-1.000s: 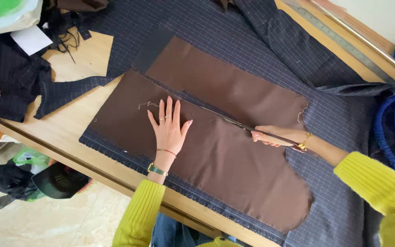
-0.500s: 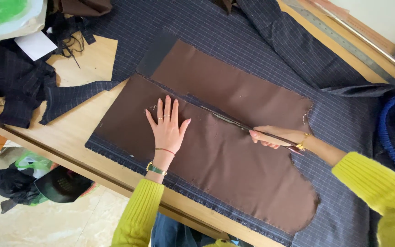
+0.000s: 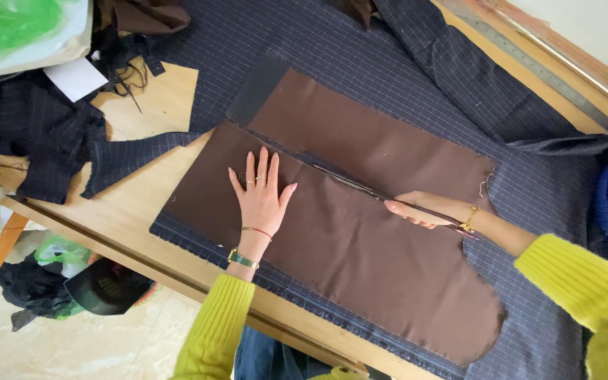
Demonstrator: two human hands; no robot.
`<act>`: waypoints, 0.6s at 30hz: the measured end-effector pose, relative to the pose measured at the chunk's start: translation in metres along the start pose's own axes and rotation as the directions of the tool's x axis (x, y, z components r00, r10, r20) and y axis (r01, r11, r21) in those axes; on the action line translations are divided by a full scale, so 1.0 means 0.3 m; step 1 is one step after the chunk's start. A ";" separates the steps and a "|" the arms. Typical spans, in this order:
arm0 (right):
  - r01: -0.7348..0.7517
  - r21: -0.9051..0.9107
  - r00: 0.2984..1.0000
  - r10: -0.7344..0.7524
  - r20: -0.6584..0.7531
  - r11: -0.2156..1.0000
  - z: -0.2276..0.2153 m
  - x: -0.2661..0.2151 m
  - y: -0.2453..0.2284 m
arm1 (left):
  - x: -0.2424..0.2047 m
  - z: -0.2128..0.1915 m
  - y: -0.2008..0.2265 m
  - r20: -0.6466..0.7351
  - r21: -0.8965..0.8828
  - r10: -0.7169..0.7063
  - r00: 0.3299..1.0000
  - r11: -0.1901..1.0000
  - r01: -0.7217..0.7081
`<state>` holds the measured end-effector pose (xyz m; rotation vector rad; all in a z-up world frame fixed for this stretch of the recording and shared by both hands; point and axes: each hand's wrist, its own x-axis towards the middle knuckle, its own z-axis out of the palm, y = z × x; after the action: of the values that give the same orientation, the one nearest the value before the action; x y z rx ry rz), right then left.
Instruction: The person uses large shears to cut a piece of dark pinstriped fabric along the edge of a brown paper pattern. The person holds the fabric steady with one hand while cutting with the other, following the curved and straight lines of the pattern.
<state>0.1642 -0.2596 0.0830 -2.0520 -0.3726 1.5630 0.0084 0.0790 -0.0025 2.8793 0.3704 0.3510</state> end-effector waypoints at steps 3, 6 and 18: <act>-0.007 -0.038 1.000 0.007 0.002 0.999 0.006 0.008 -0.031 | 0.016 0.003 -0.032 -0.011 -0.003 0.000 1.000 1.000 0.000; 0.007 -0.015 1.000 -0.008 -0.028 1.000 0.019 0.040 -0.086 | 0.036 0.002 -0.068 -0.022 0.005 -0.013 1.000 1.000 0.013; 0.003 -0.018 1.000 -0.004 -0.028 1.000 0.049 0.076 -0.194 | 0.070 -0.001 -0.146 -0.043 0.000 -0.019 0.999 1.000 0.019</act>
<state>0.1625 -0.1962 0.0945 -2.0834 -0.3809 1.5325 0.0184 0.1263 -0.0083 2.8702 0.4053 0.4100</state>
